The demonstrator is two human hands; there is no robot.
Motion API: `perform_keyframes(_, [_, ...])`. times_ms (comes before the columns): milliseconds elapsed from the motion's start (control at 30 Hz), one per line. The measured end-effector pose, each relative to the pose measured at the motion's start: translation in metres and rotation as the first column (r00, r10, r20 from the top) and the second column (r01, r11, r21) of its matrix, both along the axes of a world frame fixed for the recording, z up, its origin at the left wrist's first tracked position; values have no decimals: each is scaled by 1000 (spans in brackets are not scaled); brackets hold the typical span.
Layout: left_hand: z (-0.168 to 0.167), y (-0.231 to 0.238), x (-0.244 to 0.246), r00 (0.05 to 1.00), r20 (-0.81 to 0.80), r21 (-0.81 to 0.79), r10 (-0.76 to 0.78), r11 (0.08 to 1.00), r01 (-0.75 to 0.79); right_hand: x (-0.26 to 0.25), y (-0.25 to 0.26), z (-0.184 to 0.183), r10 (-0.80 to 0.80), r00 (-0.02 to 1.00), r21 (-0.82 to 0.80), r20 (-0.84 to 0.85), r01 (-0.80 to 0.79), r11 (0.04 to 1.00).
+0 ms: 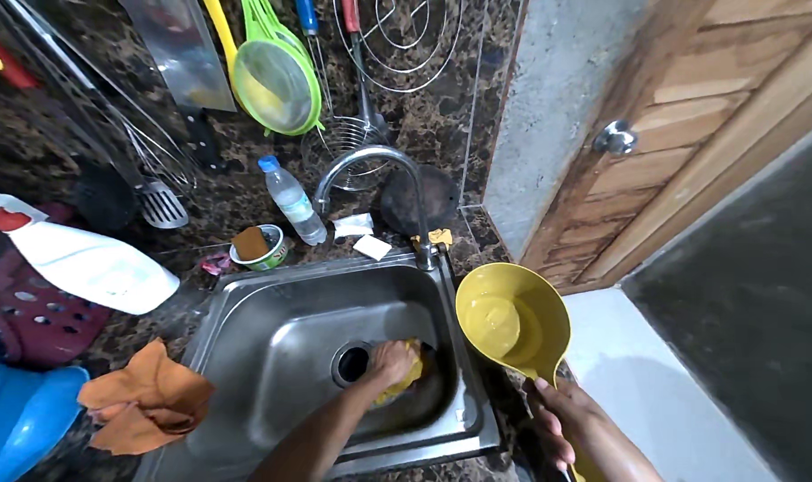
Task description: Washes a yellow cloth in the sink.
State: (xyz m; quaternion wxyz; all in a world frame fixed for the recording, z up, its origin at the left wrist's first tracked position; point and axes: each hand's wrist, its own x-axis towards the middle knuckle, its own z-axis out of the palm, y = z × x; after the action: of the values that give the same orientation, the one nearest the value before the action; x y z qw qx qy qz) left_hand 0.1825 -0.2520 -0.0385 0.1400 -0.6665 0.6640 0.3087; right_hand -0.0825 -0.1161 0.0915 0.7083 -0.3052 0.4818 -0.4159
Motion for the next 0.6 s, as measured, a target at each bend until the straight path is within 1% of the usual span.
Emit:
perform_keyframes(33, [4,0,1,999,-25,14,47,999,-47,0,0,0,1,1000,-2,0,-1,1000])
perform_keyframes(100, [8,0,10,977,-175,92,119,990,-105,0,0,1,4,1000,-1,-6,-4,1000])
perform_keyframes(133, [8,1,15,960,-242,133,143,985,-113,0,0,2,5,1000,1,-9,-5,1000])
perform_keyframes(167, [6,1,18,958,-252,162,137,982,-98,0,0,2,6,1000,4,-9,-6,1000])
perform_keyframes(233, [-3,4,20,979,-198,107,43,994,-22,-1,-1,3,13,1000,6,1,-13,1000])
perform_keyframes(267, [-12,6,22,984,-169,64,-62,995,74,-1,-3,3,18,1000,6,15,-18,1000])
perform_keyframes(333, [-31,7,24,950,-113,3,-291,956,294,-4,-11,4,28,998,17,55,-29,999])
perform_keyframes(367, [-36,5,24,923,-72,-10,-377,926,377,-5,-16,4,28,996,31,79,-31,999])
perform_keyframes(400, [-37,1,22,909,-51,-10,-413,910,413,-6,-21,5,24,994,50,109,-30,998])
perform_keyframes(467, [-30,-8,19,920,-36,-4,-390,921,390,-10,-30,4,-1,982,91,187,-17,996])
perform_keyframes(533, [-13,-14,19,952,-5,-3,-306,952,306,-18,-34,-1,-47,966,123,253,16,992])
perform_keyframes(567, [-2,-15,22,965,6,9,-262,965,262,-21,-31,-7,-70,965,145,254,33,989])
perform_keyframes(600, [9,-14,26,974,2,8,-225,974,225,-23,-22,-12,-89,974,169,211,53,984])
